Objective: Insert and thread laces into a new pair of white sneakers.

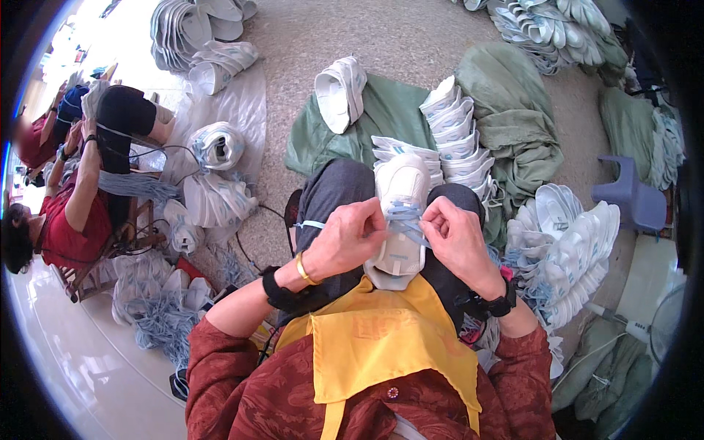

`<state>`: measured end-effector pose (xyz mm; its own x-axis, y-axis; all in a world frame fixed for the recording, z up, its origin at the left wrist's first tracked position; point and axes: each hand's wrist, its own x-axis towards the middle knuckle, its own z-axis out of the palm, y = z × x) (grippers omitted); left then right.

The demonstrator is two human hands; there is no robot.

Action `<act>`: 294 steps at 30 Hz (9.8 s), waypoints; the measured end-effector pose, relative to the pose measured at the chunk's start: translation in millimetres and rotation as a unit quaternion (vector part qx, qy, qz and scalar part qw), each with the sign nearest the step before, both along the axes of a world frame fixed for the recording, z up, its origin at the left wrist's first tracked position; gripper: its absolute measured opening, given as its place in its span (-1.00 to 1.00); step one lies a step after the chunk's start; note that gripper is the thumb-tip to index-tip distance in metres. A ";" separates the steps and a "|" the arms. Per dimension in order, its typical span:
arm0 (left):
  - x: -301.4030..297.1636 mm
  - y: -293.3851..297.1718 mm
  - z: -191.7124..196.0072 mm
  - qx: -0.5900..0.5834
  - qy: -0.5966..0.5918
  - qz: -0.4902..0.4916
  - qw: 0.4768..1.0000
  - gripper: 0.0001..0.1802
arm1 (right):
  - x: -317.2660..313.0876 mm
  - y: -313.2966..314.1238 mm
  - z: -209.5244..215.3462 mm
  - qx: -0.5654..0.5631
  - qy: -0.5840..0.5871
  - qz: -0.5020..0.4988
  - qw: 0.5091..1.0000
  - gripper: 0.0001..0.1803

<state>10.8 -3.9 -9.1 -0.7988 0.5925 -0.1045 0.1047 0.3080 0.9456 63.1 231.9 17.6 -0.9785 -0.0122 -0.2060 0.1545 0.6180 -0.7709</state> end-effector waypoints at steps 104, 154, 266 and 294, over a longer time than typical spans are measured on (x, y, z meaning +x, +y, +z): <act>-109.7 -308.4 46.6 -0.271 0.214 0.258 0.902 -0.96 | 94.3 277.2 5.9 -0.239 0.075 -0.359 0.899 -0.84; 2.6 -11.0 -1.1 -0.030 -0.106 0.054 0.992 -0.79 | 26.1 6.7 -31.8 -0.240 0.019 -0.163 0.957 -0.92; 31.1 11.1 -11.5 -0.075 0.229 0.045 0.969 -0.78 | 14.0 -54.0 -25.2 0.136 0.197 0.092 0.967 -0.90; 0.6 14.2 16.0 0.100 -0.029 -0.168 0.980 -0.81 | 20.6 -16.3 52.6 -0.155 0.008 0.036 0.987 -0.88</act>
